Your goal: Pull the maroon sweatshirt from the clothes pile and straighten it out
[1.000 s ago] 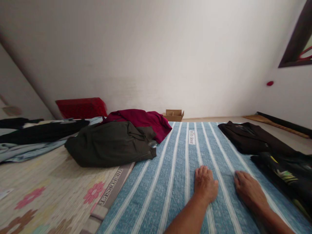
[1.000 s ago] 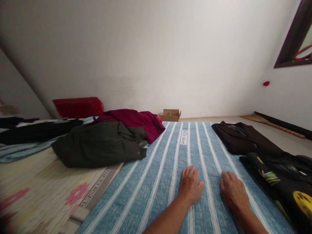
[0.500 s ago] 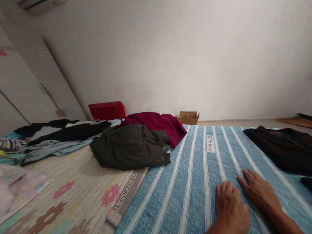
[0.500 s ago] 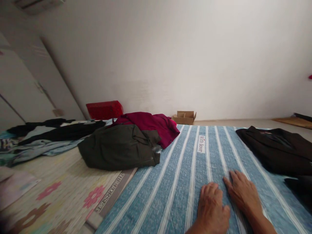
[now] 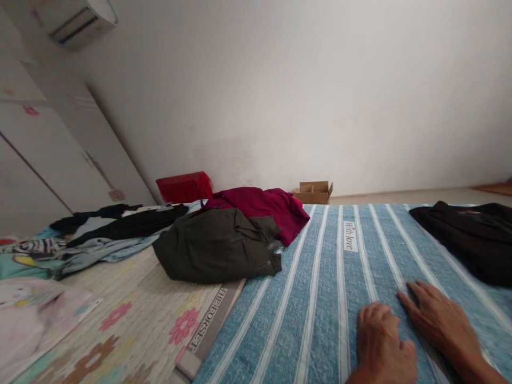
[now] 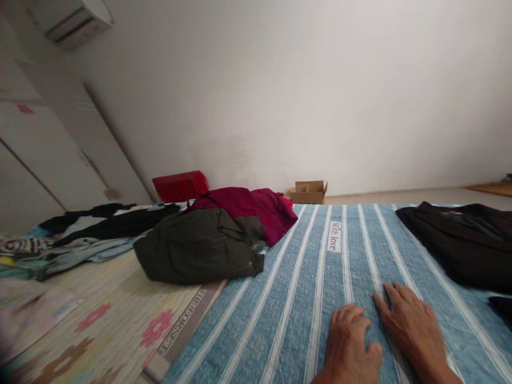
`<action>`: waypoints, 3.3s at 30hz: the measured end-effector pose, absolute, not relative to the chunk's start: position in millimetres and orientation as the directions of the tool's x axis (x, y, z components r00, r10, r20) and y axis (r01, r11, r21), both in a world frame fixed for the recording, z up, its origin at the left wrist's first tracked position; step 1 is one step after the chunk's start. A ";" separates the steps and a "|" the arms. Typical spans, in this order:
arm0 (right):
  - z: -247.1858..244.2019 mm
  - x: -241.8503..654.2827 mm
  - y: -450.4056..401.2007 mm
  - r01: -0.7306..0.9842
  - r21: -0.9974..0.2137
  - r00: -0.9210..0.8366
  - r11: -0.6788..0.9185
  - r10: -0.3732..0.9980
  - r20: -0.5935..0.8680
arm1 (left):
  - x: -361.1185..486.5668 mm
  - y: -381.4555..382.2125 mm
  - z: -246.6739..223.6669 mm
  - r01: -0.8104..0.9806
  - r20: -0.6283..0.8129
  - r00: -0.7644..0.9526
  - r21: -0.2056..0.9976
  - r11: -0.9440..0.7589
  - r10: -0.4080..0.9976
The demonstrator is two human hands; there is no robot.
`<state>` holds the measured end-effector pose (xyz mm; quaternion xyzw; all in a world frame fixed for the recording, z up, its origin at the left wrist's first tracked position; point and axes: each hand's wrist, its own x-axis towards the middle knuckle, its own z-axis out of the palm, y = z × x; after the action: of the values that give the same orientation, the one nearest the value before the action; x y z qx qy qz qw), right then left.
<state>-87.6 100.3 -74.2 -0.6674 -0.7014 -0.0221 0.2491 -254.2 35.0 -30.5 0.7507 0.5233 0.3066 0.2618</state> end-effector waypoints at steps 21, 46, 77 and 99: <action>-75.6 -96.8 104.2 0.982 -0.190 0.056 0.018 0.925 0.376 | -388.4 175.2 73.2 0.884 0.281 -0.194 0.465 0.044 0.940; -68.1 -101.0 104.5 0.979 -0.198 0.097 -0.037 0.949 0.301 | -476.8 226.1 103.7 0.969 0.356 -0.165 -0.114 0.218 0.920; -70.3 -98.3 104.6 0.976 -0.220 0.079 -0.005 0.940 0.332 | -496.7 242.8 94.9 0.013 -0.195 -0.656 0.963 0.269 0.729; -60.2 -103.1 105.1 0.978 -0.201 0.105 -0.053 0.960 0.258 | -451.2 250.6 113.8 -0.368 -0.097 -0.513 0.922 -0.116 0.853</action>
<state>-103.1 105.1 -60.2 -0.7251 -0.6684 -0.0269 0.1637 -451.2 250.6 113.8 0.2398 0.5056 0.7076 0.4315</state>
